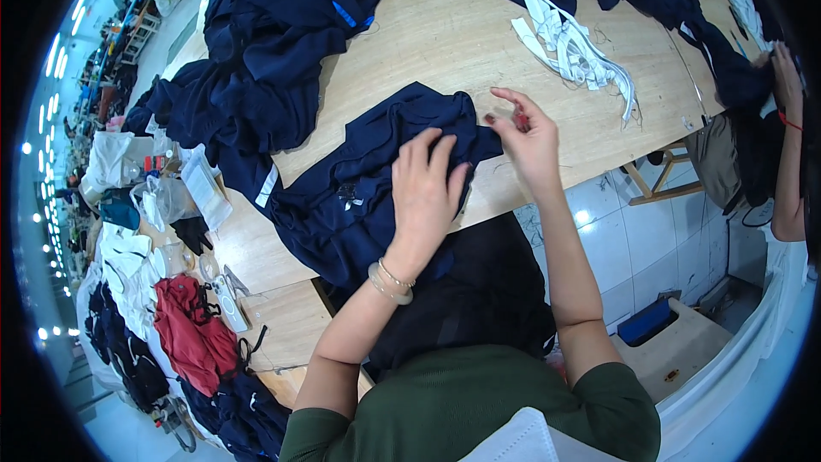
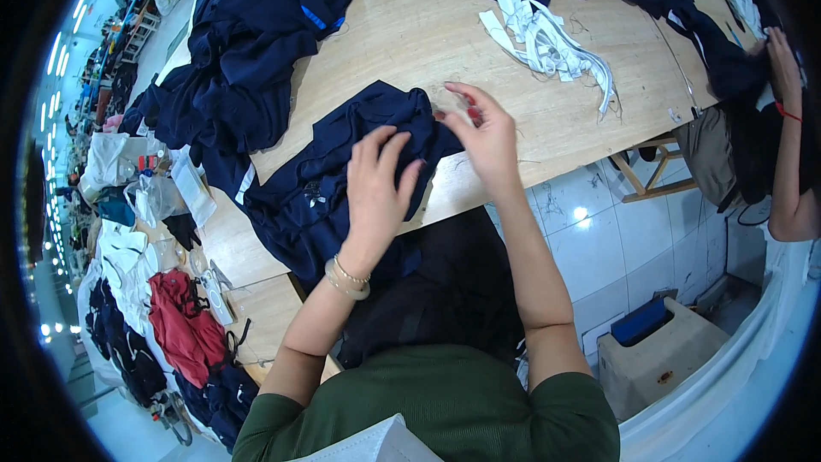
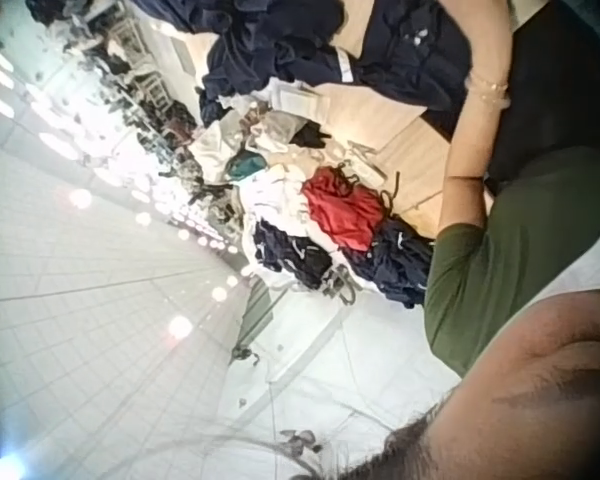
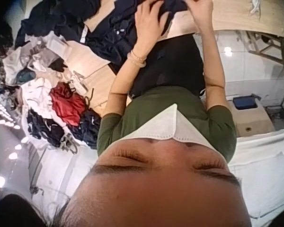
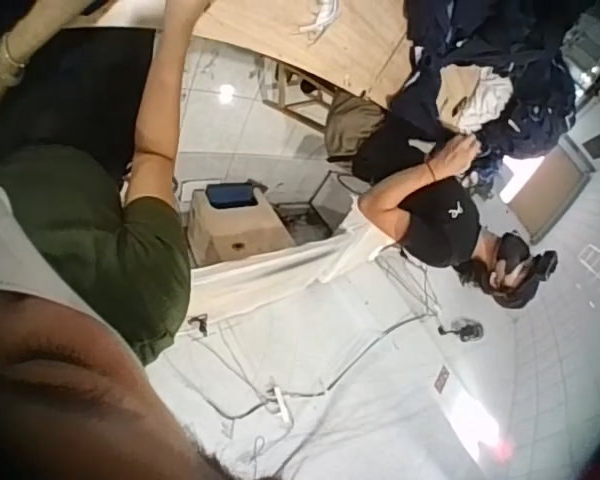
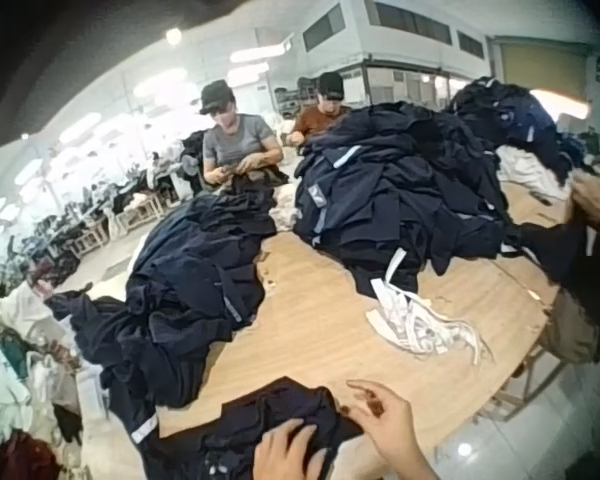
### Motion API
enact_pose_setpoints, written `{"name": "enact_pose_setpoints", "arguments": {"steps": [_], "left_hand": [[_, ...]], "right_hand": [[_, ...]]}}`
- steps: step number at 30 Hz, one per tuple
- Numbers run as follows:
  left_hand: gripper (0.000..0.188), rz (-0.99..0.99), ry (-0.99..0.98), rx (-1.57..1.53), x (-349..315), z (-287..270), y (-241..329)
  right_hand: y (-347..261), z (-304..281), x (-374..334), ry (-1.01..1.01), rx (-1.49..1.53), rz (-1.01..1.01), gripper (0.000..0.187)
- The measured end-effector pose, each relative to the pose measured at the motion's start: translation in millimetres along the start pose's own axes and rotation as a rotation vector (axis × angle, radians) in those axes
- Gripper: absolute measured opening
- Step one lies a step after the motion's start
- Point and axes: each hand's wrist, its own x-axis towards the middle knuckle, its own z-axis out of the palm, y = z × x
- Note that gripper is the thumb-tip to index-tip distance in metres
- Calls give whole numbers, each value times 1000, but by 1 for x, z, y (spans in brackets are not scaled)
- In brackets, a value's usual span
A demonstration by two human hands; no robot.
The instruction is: Trimming loose threads from navy blue athletic garments using manual thread snips at a garment factory workstation.
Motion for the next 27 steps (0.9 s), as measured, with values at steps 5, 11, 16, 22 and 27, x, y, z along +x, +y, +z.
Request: {"name": "enact_pose_setpoints", "arguments": {"steps": [5,11,16,22,27], "left_hand": [[39,-62,-168,1,-30,5,14],[39,-42,-212,-47,-52,6,12],[36,-10,-189,-90,-60,5,14],[23,-67,12,-260,-44,-25,9],[27,-131,272,-177,4,-29,-36]], "right_hand": [[17,27,11,-98,-94,-158,17],[-2,-14,28,205,73,116,12],[-6,-46,40,544,109,3,22],[-51,-23,30,355,-549,-301,18],[-51,29,22,-103,-218,-247,28]]}}
